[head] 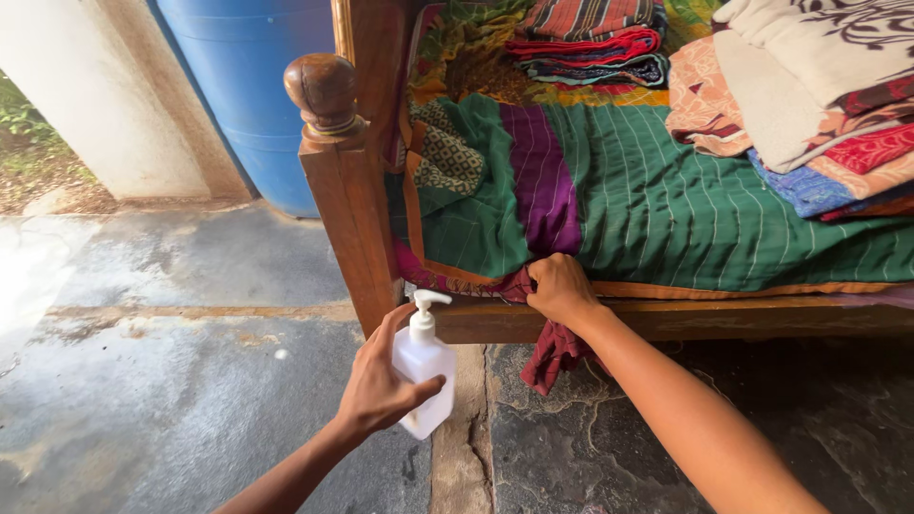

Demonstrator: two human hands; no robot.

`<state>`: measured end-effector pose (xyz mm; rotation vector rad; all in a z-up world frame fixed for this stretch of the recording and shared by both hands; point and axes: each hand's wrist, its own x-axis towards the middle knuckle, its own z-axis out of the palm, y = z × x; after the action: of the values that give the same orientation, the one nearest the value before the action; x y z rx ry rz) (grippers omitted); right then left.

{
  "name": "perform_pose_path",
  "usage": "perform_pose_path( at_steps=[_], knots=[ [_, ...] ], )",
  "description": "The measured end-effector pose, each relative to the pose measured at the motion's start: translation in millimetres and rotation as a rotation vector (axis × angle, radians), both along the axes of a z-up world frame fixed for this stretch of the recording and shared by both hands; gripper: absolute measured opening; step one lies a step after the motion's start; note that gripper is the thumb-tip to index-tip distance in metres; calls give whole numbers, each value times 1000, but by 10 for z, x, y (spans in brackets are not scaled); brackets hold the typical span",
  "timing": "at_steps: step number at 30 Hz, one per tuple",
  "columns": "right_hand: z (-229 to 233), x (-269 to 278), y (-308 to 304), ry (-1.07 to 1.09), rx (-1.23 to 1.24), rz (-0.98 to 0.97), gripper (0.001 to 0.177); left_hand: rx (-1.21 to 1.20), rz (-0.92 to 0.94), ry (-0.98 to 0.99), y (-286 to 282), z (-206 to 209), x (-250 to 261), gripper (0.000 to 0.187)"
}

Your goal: The person cleans the wooden frame of a bed by applying liquid from a dispenser to a cloth and wiping the wood.

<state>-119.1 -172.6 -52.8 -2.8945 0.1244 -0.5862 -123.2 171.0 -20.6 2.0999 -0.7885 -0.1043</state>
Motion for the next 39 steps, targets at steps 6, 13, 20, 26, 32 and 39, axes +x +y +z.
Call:
perform_pose_path(
  at_steps=[6,13,20,26,32,39],
  knots=[
    [31,-46,13,-126,43,197,19,-371,-23,135,-323,-76,-16,71],
    [11,-72,43,-110,69,190,22,-625,-285,14,-678,-360,153,84],
    [-88,-44,16,-134,47,150,12,-687,-353,-117,-1151,-783,793,95],
    [-70,-94,10,-142,46,153,13,-659,-281,-187,-1178,-694,977,104],
    [-49,-92,-1,-140,9,159,14,-700,-123,-142,-1151,-163,177,122],
    [-72,-56,-53,-200,9,225,16,-439,-28,-134,-781,359,-91,108]
  ],
)
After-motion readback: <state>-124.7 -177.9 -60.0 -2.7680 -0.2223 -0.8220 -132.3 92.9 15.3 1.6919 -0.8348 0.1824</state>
